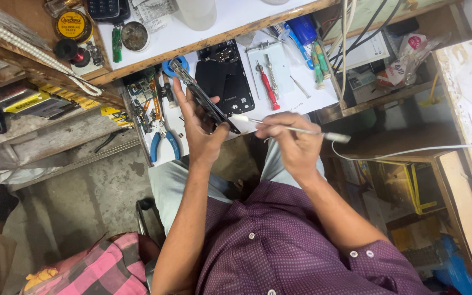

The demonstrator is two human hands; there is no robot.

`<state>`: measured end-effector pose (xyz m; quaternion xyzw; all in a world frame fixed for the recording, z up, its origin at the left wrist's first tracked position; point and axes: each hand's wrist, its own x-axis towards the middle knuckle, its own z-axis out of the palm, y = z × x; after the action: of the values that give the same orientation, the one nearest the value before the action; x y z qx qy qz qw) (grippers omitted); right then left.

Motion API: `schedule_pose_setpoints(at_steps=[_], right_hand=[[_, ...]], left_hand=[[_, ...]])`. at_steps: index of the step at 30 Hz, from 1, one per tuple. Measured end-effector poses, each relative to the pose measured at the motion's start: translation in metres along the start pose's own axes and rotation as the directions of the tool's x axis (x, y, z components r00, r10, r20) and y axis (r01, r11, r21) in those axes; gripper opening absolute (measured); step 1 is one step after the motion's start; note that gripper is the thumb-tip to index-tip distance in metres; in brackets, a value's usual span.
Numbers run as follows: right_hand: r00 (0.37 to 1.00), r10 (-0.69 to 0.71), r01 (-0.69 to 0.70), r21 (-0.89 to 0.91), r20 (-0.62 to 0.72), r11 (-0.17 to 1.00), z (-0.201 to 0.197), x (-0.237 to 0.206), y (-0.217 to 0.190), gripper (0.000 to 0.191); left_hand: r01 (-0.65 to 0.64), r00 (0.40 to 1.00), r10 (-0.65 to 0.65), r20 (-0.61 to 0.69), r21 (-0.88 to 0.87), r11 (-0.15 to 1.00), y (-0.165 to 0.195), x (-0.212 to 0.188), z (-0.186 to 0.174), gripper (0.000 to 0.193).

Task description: The person pries open a smartphone on a cluttered repair bench using a screwdriver, removes the back cover and battery, then holds the battery on their lap and works at its edge, peeling or pressing at the connector strip with their fingers.

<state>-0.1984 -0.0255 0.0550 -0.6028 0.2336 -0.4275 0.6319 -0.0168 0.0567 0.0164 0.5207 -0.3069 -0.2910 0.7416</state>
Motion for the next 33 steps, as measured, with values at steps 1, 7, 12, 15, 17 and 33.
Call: schedule_pose_setpoints(at_steps=[1,7,12,15,17,33], right_hand=[[0.999,-0.03,0.032,-0.061,0.036,0.998,0.004,0.0,-0.003,0.014],[0.911,-0.358,0.412,-0.442,0.204,0.797,0.021,0.002,-0.016,0.014],[0.882,-0.393,0.472,-0.488,0.26,0.734,0.026,0.004,-0.019,0.02],[0.87,-0.411,0.493,-0.465,0.271,0.735,0.028,0.005,-0.018,0.022],[0.866,-0.414,0.499,-0.477,0.279,0.724,0.028,0.004,-0.018,0.023],[0.918,-0.331,0.394,-0.394,0.22,0.83,0.031,0.008,-0.001,0.022]], left_hand=[[-0.001,1.0,0.001,-0.001,0.008,1.0,0.0,0.0,0.0,0.123],[0.007,1.0,-0.007,-0.004,0.151,0.988,0.007,-0.003,0.005,0.127],[0.001,1.0,0.0,-0.006,0.205,0.979,0.009,-0.003,0.009,0.126],[-0.01,1.0,0.009,0.006,0.191,0.981,0.01,-0.003,0.01,0.127],[0.006,1.0,-0.006,-0.001,0.172,0.985,0.011,-0.004,0.01,0.126],[-0.008,1.0,0.011,-0.012,0.266,0.964,0.014,-0.006,0.015,0.124]])
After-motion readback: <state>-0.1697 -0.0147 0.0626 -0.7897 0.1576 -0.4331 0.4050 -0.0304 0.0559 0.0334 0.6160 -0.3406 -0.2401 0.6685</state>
